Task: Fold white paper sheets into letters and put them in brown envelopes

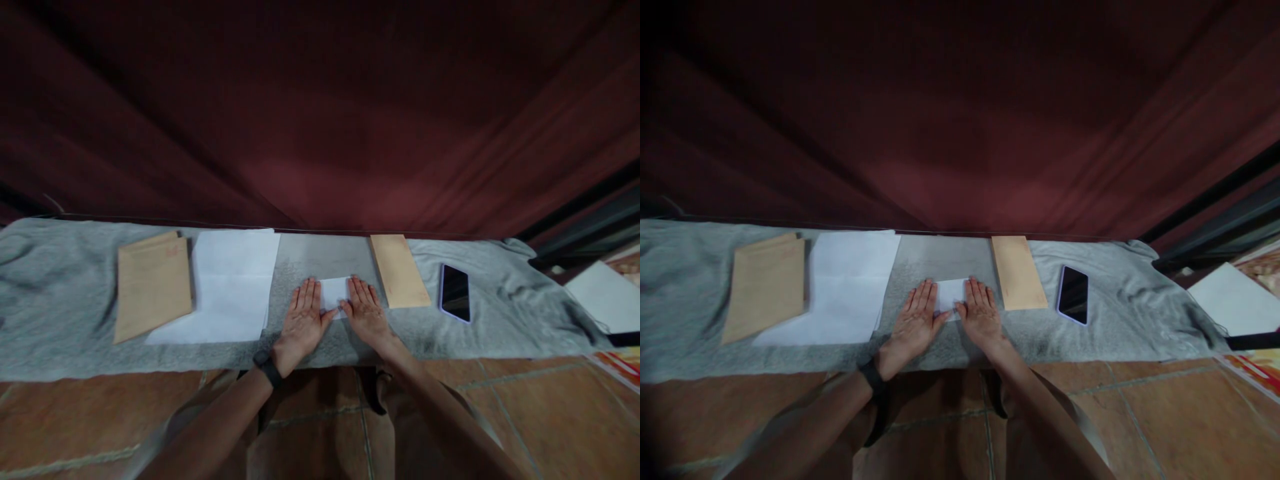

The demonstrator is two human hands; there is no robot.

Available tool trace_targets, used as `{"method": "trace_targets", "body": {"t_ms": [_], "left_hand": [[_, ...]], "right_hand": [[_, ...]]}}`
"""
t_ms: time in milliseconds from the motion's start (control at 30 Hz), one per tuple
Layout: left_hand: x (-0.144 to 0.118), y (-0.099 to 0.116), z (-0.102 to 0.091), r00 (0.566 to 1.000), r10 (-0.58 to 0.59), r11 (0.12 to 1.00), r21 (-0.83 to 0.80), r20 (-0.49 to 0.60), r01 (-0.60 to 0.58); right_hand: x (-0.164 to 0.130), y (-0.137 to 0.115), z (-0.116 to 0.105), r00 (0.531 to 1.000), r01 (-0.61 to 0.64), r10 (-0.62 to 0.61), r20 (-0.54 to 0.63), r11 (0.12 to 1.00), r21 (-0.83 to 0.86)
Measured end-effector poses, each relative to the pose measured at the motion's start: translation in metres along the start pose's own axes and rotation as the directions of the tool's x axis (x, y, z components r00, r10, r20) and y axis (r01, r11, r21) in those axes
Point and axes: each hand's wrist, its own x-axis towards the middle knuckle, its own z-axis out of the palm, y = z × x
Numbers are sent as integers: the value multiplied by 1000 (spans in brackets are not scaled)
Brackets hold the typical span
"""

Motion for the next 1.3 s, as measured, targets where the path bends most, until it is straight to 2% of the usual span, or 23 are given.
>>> {"method": "trace_targets", "body": {"t_ms": [233,500,600,733,867,1033,1167,1300], "left_hand": [[7,-10,-14,1000,-6,1000,7,30,6],[36,-22,-31,998,-54,994,-92,40,58],[46,-26,-31,995,-83,979,-181,59,92],[54,-29,-29,984,-164,907,-382,73,179],[54,-30,-28,975,-209,846,-485,81,222],[56,-35,-29,958,-255,688,-670,134,277],[59,-38,-30,926,-345,459,-832,156,311],[60,-33,-35,885,-434,219,-934,167,283]], "right_hand": [[2,9,-1,999,-50,50,-2,999,-9],[8,12,-5,997,-77,77,19,997,19],[9,11,-8,996,-84,83,41,996,16],[11,12,-11,995,-76,76,58,997,10],[12,14,-12,996,-65,64,66,998,11],[12,15,-11,996,-82,78,53,993,80],[19,14,-12,994,-74,93,-65,965,253],[26,7,-20,989,11,50,-140,916,401]]}}
